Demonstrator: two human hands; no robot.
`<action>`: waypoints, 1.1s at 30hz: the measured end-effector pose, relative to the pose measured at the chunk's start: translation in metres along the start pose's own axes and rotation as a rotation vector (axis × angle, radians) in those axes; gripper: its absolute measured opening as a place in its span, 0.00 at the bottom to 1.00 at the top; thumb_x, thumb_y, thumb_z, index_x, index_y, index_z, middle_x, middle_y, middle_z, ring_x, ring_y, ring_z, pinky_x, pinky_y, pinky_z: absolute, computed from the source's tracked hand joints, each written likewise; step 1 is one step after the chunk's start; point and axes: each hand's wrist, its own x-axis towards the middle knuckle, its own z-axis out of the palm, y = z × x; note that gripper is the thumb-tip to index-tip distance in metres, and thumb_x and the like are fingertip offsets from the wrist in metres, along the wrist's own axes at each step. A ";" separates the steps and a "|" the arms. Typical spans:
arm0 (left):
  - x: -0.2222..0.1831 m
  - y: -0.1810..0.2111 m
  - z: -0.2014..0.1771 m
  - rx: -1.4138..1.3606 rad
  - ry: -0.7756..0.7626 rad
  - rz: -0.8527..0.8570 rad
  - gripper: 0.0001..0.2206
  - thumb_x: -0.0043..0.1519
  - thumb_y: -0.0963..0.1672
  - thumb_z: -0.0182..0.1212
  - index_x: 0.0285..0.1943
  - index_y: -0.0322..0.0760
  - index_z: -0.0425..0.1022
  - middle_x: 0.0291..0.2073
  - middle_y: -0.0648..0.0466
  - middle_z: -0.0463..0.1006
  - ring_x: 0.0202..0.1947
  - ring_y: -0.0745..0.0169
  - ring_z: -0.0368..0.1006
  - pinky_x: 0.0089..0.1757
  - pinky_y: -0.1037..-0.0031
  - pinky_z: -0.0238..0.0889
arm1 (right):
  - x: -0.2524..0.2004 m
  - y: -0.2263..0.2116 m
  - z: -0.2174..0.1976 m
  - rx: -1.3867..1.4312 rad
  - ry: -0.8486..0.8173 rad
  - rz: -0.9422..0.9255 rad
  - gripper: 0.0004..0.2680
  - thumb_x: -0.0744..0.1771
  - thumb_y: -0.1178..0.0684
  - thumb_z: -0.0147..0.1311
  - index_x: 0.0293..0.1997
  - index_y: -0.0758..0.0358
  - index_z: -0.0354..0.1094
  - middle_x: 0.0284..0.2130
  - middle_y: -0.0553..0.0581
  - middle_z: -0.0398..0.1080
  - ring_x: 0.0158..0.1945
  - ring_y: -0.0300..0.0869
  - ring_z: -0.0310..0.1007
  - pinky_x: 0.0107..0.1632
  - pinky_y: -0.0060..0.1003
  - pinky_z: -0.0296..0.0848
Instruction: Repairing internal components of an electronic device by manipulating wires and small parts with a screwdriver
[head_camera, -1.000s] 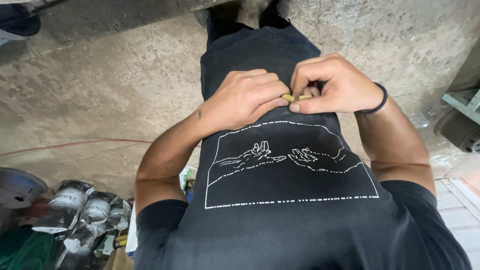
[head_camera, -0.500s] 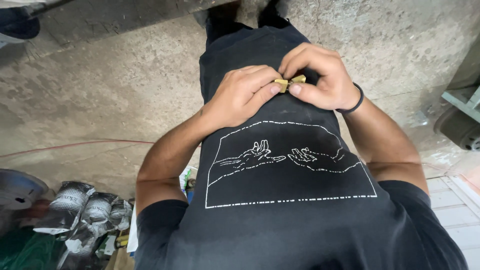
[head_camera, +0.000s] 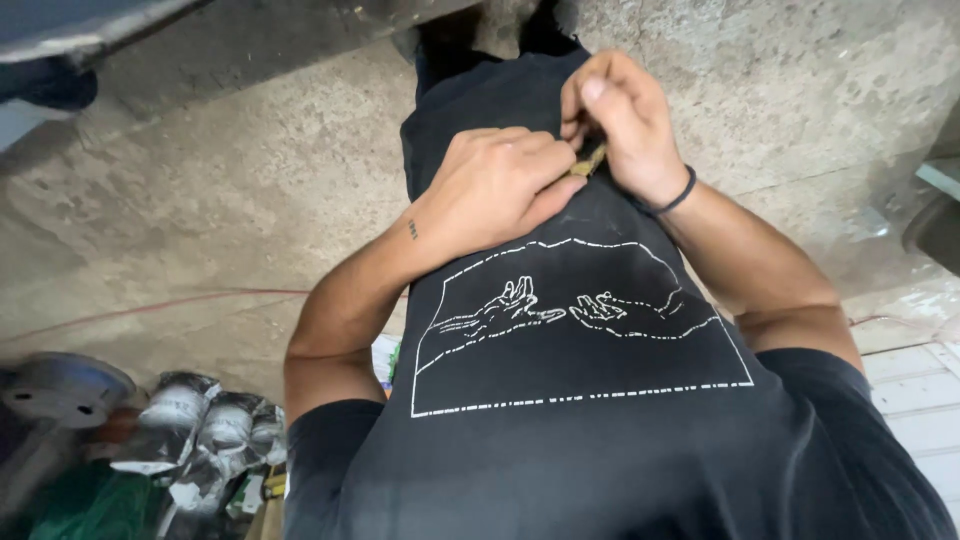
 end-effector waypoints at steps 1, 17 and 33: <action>0.005 0.000 -0.001 -0.082 0.005 -0.062 0.10 0.70 0.47 0.56 0.38 0.40 0.70 0.29 0.53 0.74 0.30 0.47 0.74 0.30 0.56 0.63 | 0.006 0.003 -0.003 0.015 0.082 -0.076 0.15 0.73 0.43 0.43 0.32 0.60 0.56 0.27 0.59 0.67 0.25 0.39 0.64 0.31 0.30 0.65; 0.062 0.022 0.039 -0.460 0.173 -0.343 0.07 0.63 0.41 0.62 0.48 0.44 0.74 0.40 0.60 0.76 0.32 0.68 0.72 0.34 0.74 0.64 | -0.017 0.013 -0.109 -0.080 -0.059 -0.147 0.16 0.68 0.58 0.65 0.59 0.69 0.62 0.36 0.60 0.74 0.40 0.38 0.75 0.45 0.28 0.72; 0.105 0.050 0.083 -0.922 0.318 -0.445 0.07 0.58 0.39 0.61 0.36 0.42 0.65 0.32 0.61 0.66 0.32 0.73 0.60 0.35 0.79 0.53 | -0.032 0.023 -0.152 0.036 -0.111 -0.193 0.17 0.67 0.51 0.66 0.51 0.65 0.58 0.35 0.59 0.70 0.35 0.38 0.74 0.39 0.26 0.71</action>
